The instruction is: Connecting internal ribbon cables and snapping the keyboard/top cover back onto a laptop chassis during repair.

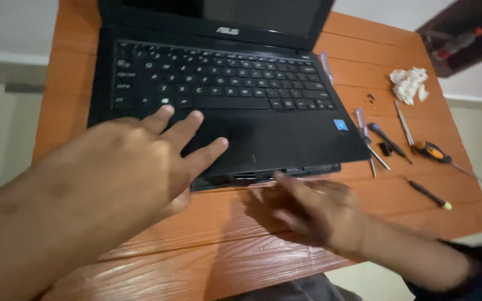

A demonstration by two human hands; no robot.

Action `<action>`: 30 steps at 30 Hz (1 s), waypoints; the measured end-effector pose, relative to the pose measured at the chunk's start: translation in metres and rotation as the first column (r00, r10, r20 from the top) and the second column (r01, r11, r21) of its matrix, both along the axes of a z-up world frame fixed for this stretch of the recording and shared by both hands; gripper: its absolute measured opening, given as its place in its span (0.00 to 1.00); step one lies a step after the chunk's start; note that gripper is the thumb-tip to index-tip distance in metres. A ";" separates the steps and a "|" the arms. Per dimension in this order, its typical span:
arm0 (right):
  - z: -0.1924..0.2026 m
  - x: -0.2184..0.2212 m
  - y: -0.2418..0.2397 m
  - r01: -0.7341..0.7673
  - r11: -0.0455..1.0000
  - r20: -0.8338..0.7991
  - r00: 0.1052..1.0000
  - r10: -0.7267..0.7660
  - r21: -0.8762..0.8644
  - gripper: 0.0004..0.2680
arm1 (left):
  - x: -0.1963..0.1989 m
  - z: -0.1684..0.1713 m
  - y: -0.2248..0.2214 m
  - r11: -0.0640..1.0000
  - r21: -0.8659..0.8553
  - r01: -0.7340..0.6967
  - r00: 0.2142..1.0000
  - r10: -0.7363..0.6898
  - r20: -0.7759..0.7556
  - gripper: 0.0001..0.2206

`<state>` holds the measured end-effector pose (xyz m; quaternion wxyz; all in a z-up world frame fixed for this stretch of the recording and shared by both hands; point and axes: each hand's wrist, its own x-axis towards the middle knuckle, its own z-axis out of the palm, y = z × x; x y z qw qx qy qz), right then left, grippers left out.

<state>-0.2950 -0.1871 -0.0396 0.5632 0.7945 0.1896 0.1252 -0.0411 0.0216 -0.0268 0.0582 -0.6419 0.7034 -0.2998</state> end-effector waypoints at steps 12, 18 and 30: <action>-0.017 0.042 0.032 -0.132 -0.485 -0.075 0.920 -0.384 0.864 0.16 | 0.001 0.008 -0.018 0.998 0.058 -0.007 0.993 0.014 -0.113 0.26; -0.029 0.052 0.017 -0.269 0.086 0.282 0.899 -0.335 0.959 0.07 | 0.012 0.006 -0.012 0.998 -0.054 0.034 0.978 -0.044 -0.203 0.28; -0.014 0.064 0.007 -0.241 0.077 0.250 0.957 -0.147 0.967 0.03 | 0.011 0.014 -0.007 0.996 -0.067 -0.056 0.993 0.048 -0.110 0.26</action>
